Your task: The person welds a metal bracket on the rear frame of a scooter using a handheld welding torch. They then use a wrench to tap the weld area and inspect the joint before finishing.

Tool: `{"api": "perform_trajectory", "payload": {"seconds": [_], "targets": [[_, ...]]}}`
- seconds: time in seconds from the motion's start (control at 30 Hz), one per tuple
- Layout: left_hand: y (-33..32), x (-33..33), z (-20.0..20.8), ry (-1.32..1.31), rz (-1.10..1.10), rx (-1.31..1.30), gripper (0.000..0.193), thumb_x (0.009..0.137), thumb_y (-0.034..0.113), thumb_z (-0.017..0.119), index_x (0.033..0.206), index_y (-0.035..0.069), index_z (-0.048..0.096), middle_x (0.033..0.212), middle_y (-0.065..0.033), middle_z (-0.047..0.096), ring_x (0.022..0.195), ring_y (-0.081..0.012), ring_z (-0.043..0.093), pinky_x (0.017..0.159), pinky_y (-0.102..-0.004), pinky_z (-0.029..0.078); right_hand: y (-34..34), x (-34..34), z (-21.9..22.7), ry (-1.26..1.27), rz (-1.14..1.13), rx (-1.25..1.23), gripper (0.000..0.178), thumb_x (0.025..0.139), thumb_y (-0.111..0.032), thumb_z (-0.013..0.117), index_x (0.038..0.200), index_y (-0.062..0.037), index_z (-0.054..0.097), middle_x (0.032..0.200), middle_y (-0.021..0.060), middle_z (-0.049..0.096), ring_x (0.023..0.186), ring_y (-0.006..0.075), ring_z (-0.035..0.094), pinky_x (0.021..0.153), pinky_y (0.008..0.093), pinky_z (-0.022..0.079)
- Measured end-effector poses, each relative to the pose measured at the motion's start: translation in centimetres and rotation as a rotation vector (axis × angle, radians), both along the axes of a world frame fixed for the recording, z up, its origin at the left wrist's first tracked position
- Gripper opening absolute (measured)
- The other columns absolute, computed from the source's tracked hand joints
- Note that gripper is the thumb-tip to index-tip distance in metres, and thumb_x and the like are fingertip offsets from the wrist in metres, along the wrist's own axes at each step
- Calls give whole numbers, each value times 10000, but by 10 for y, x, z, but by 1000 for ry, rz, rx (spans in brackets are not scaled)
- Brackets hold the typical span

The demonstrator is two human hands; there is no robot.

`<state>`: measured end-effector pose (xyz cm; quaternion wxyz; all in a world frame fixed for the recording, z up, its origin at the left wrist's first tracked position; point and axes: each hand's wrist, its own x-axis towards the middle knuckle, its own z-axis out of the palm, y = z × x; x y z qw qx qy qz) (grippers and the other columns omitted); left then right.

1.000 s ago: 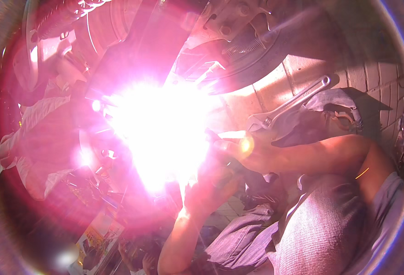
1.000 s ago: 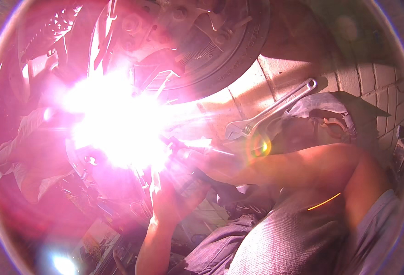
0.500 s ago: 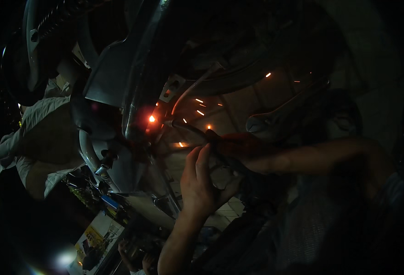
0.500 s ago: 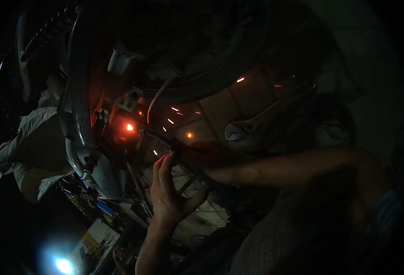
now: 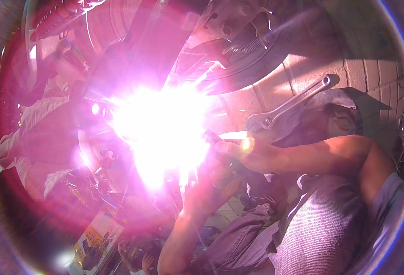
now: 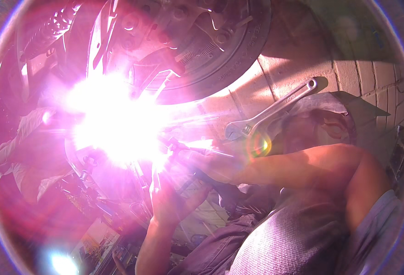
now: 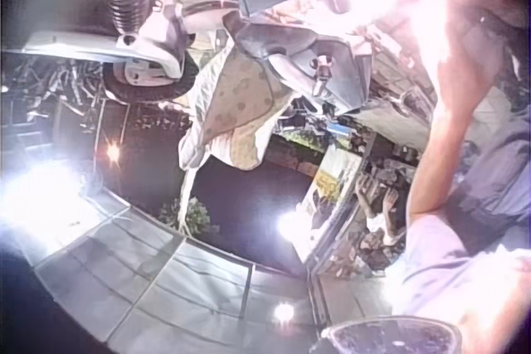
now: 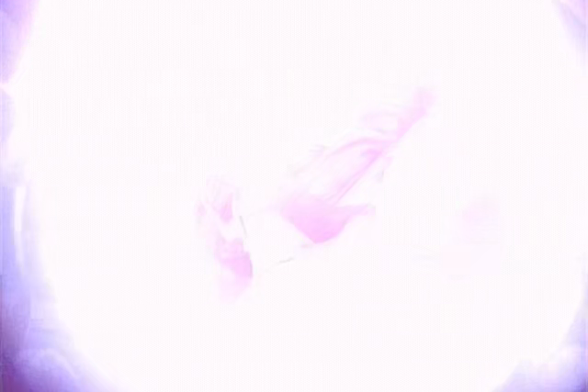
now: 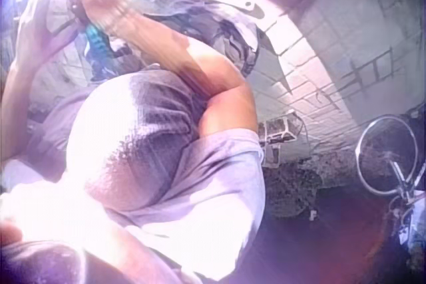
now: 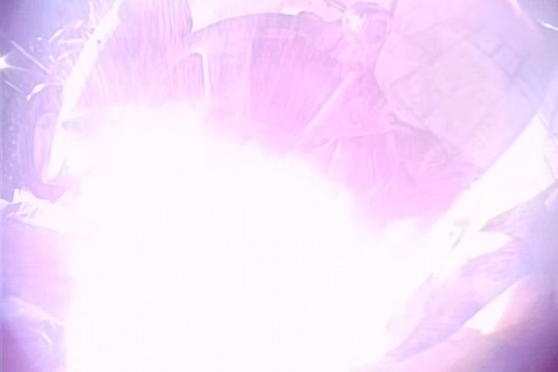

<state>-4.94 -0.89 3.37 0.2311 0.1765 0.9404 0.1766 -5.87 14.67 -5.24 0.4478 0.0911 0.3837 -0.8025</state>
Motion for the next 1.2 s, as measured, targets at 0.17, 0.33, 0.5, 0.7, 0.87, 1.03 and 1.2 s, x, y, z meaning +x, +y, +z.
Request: {"api": "perform_trajectory", "payload": {"seconds": [0.17, 0.33, 0.5, 0.7, 0.87, 1.03, 1.2], "targets": [[-5, -5, -12, 59, -8, 44, 918, 652, 415, 843, 1346, 1, 408, 1225, -219, 527, 1034, -348, 607, 779, -429, 545, 5, 4, -13, -78, -17, -113, 394, 1022, -329, 490, 1221, -3, 586, 1056, 17, 625, 984, 84, 555, 883, 257, 450], [-6, -2, -8, 38, 16, 91, 881, 679, 343, 834, 1347, -16, 384, 1213, -234, 506, 998, -339, 620, 729, -397, 567, 0, 8, -11, -132, -81, -176, 430, 998, -390, 535, 1261, -52, 568, 1074, 10, 615, 1003, 83, 556, 874, 263, 451], [-6, 0, -4, -37, 65, 60, 936, 620, 263, 869, 1367, -10, 376, 1231, -224, 495, 1057, -358, 600, 831, -426, 550, 3, 5, -9, -29, 22, -77, 503, 979, -493, 511, 1231, -66, 596, 1078, 23, 632, 1031, 109, 561, 920, 283, 439], [1, -6, -4, -54, 32, 56, 939, 599, 249, 869, 1355, -19, 382, 1224, -228, 499, 1076, -369, 589, 857, -428, 537, 10, 1, -6, -4, 55, 44, 499, 985, -494, 484, 1215, -68, 604, 990, 28, 637, 923, 115, 563, 856, 288, 443], [-1, -6, -8, 79, 12, 105, 816, 688, 350, 843, 1327, 20, 458, 1194, -189, 556, 1053, -332, 589, 858, -393, 514, 14, -6, 10, -140, 32, 5, 403, 988, -407, 508, 1139, -49, 613, 896, 3, 580, 849, 84, 535, 778, 266, 453], [5, 0, 6, -494, 204, -117, 635, 670, 331, 856, 1182, 52, 602, 1151, -113, 609, 1042, -242, 600, 834, -387, 526, 0, 8, -4, 55, -25, 80, 358, 1010, -312, 480, 1147, -7, 606, 949, 15, 604, 853, 92, 543, 776, 273, 461], [10, -7, 5, 32, -47, 7, 815, 647, 318, 870, 1296, 7, 487, 1213, -180, 560, 1061, -294, 606, 793, -384, 553, 5, 4, -3, 17, 2, 24, 354, 1014, -296, 486, 1183, -5, 600, 1004, 26, 627, 904, 90, 552, 798, 265, 455]]}}
